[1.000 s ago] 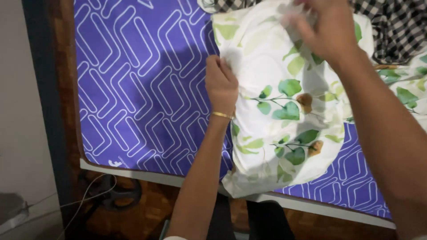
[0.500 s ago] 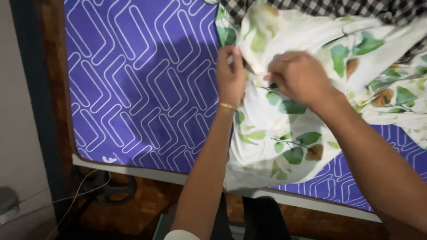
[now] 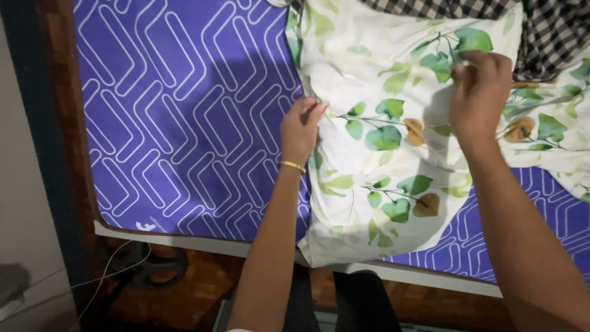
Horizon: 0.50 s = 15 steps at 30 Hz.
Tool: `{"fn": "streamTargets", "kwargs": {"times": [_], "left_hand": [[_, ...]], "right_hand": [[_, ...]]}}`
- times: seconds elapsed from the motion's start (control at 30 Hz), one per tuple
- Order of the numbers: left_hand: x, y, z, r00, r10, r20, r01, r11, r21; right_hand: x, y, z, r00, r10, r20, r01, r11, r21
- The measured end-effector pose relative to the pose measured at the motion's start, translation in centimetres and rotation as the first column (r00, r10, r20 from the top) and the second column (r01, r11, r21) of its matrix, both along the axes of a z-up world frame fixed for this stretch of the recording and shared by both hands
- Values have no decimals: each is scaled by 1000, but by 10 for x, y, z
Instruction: Fold and roll linens on a bed.
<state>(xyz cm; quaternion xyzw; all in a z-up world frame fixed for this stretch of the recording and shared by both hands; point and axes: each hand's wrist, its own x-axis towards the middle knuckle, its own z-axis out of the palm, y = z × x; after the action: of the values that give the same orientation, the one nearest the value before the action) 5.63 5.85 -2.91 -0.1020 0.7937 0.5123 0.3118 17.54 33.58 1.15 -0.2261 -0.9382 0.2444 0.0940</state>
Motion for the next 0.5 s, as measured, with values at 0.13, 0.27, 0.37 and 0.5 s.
{"fn": "streamTargets", "kwargs": {"times": [0.13,0.27,0.37,0.5], "left_hand": [[5,-4,-12,985,-140,-105,130,987,-99],[8,-24,22,908,-343,-239,312,936,-160],[33,-53,25,808,-565,-168,499,807,-316],[51,-86,16,853,-483,-196,405,851,-334]], "right_hand": [[41,15,-41,966,-148,211,127,986,108],[31,19,-25,958,-162,237,172,985,-22],[34,24,-22,989,-89,119,86,996,26],[66,40,-41,788,54,613,-68,998,0]]}}
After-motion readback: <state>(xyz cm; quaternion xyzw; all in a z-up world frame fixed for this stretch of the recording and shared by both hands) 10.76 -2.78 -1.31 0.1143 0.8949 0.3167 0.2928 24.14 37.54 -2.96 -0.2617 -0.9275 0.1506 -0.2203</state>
